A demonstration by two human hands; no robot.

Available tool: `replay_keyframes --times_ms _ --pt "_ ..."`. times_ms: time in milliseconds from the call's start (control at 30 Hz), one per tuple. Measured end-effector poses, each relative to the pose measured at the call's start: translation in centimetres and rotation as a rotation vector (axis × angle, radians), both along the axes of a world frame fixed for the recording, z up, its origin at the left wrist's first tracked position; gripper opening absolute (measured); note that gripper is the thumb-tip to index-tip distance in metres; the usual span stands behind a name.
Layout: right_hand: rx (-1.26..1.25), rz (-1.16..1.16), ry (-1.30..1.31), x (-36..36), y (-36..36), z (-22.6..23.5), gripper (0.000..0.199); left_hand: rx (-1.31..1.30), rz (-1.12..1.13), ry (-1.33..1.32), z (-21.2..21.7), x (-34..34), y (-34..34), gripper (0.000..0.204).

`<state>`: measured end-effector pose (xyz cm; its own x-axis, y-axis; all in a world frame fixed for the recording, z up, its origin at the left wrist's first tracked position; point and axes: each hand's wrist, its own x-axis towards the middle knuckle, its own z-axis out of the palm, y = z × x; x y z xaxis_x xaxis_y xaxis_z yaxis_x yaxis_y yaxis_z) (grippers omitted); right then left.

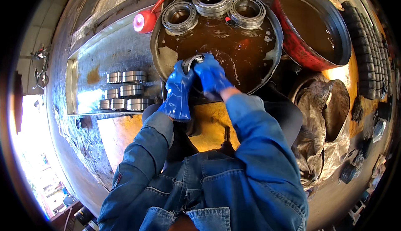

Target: The person cleans metal bearings by hand in a workshop setting. They dip the bearings into a container of dark liquid, scrub them with a red brush, and wipe them with a yellow cloth. The cleaned bearings are placed on a metal tray next to the work area.

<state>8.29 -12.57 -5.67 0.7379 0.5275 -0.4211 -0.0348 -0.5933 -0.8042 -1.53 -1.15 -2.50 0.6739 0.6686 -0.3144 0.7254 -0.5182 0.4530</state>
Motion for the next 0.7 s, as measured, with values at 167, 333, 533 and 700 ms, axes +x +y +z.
replay_keyframes --times_ms 167,333,533,700 --pt "-0.370 0.046 -0.009 -4.4 -4.4 2.0 0.073 -0.037 -0.016 -0.002 0.6 -0.1 -0.5 0.075" --pt "-0.404 0.341 -0.006 -2.8 -8.6 6.4 0.056 -0.022 -0.020 -0.170 -0.1 -0.4 -1.0 0.069" --pt "-0.439 0.378 0.025 -2.7 -8.4 4.0 0.042 -0.042 -0.027 -0.231 -0.9 -0.7 -0.4 0.064" --pt "-0.412 0.228 0.129 -0.7 -7.7 3.1 0.036 -0.127 -0.078 -0.207 -1.1 -0.5 0.7 0.071"
